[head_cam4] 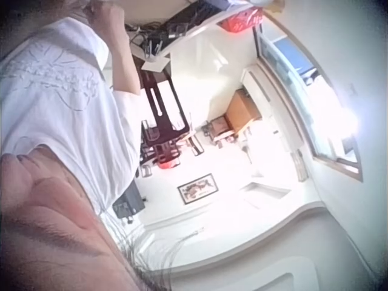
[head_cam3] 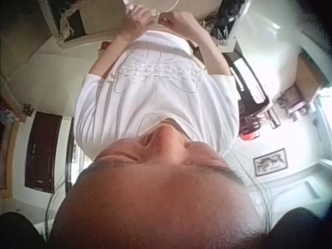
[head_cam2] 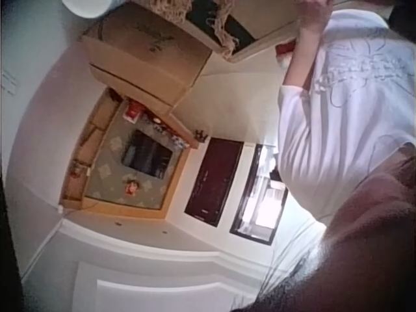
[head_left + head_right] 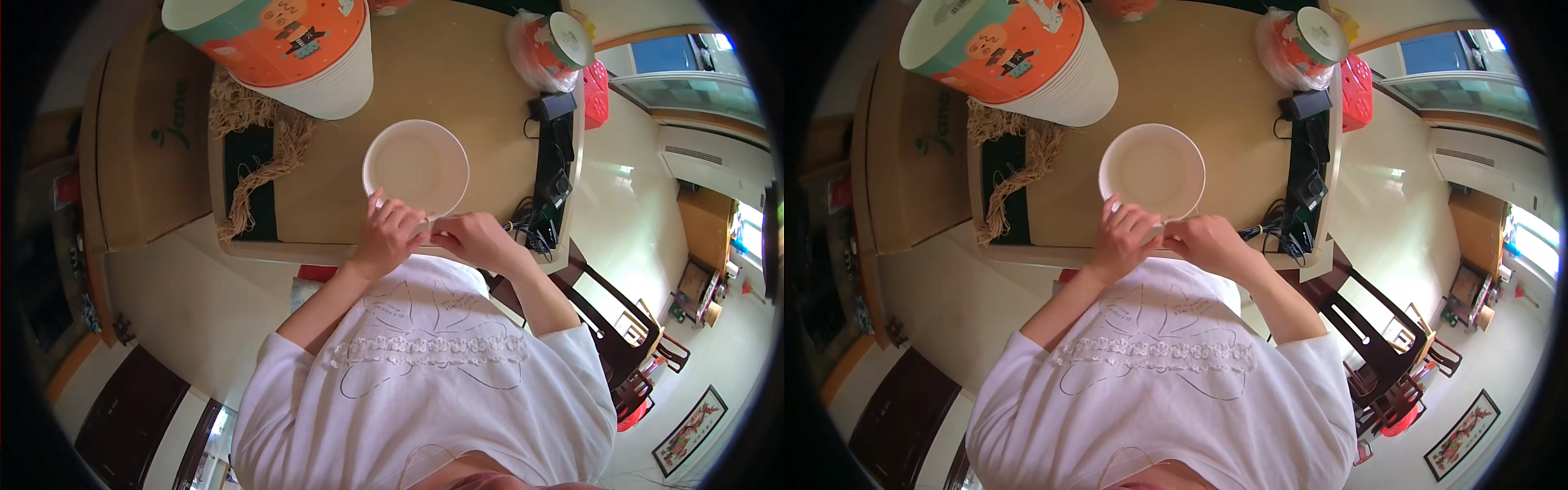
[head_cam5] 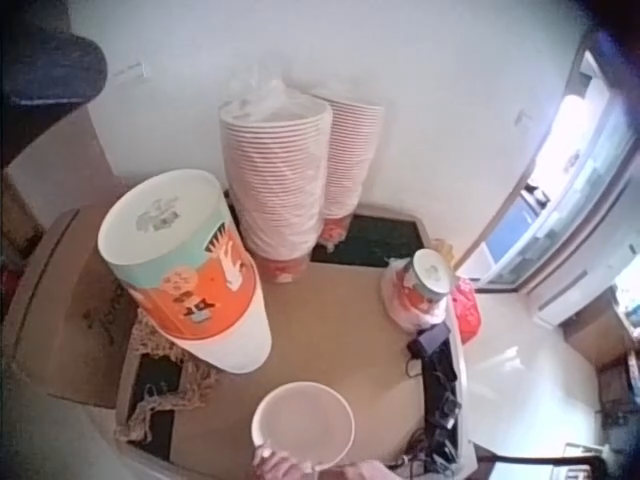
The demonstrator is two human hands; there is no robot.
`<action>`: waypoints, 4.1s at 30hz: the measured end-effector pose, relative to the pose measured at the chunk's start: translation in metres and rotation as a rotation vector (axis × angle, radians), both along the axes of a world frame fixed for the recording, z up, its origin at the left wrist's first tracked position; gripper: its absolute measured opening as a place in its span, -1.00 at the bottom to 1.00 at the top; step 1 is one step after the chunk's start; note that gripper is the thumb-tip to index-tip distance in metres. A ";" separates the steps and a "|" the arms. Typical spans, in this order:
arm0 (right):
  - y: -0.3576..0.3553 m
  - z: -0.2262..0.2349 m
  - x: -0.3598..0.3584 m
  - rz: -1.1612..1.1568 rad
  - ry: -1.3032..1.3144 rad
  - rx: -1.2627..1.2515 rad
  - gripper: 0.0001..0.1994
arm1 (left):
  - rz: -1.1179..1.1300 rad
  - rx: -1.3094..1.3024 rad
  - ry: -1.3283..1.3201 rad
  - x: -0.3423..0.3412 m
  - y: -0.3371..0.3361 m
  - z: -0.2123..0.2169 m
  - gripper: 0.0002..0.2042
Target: Attaching string handles to paper buckets using a small stick tool.
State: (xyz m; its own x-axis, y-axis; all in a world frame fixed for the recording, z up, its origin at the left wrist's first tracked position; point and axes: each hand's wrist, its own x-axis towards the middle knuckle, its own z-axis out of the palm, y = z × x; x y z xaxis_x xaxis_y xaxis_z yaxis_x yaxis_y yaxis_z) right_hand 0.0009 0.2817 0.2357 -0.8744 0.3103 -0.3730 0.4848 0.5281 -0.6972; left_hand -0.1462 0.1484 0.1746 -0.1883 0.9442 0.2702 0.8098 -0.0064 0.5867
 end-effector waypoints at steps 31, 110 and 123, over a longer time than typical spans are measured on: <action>0.006 -0.043 -0.013 0.042 0.129 -0.089 -0.89 | -0.111 0.002 -0.067 -0.025 -0.013 -0.007 -0.95; 0.011 -0.032 -0.019 -0.179 0.081 -0.191 -0.93 | -0.197 -0.051 -0.113 -0.020 -0.012 -0.011 -0.86; 0.015 0.026 -0.002 -0.097 0.060 -0.090 -0.91 | -0.149 -0.088 -0.034 -0.014 -0.001 -0.011 -0.96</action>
